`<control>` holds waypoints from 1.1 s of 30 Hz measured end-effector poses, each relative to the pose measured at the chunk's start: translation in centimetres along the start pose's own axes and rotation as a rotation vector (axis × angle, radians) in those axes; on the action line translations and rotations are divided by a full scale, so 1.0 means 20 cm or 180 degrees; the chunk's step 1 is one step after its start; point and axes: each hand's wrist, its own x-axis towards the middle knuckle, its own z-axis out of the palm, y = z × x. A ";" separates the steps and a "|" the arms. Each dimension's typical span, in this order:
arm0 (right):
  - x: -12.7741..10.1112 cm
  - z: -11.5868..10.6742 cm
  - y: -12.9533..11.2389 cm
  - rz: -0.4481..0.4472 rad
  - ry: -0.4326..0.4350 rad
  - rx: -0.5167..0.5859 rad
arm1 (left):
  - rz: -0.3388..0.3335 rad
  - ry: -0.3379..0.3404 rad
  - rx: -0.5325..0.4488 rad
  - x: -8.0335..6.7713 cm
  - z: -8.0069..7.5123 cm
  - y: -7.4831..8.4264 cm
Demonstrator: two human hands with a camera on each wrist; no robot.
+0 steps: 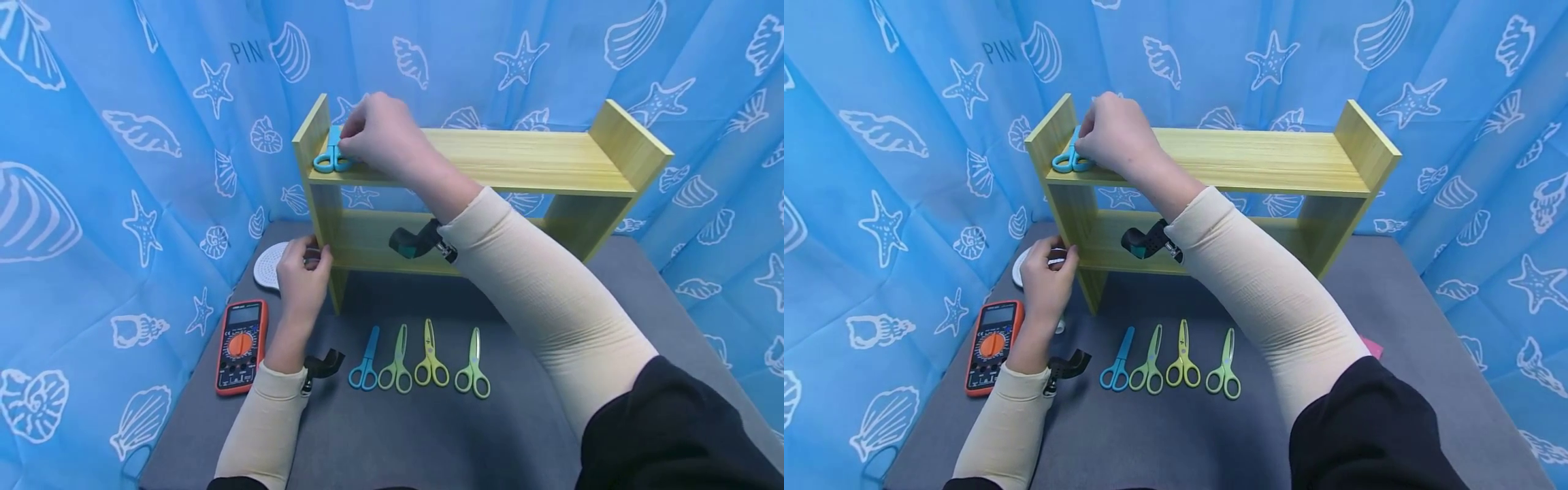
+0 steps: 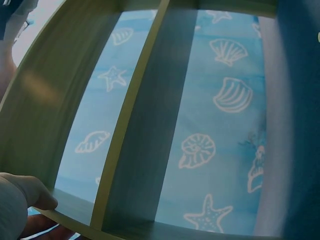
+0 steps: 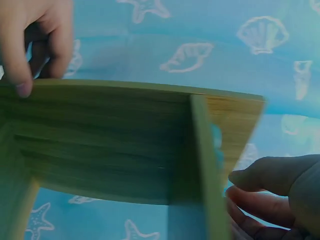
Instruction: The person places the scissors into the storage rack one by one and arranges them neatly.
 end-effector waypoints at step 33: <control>-0.89 -0.21 0.36 -0.0195 0.0928 0.1224 | -0.0092 0.0048 -0.0097 0.00 0.01 0.01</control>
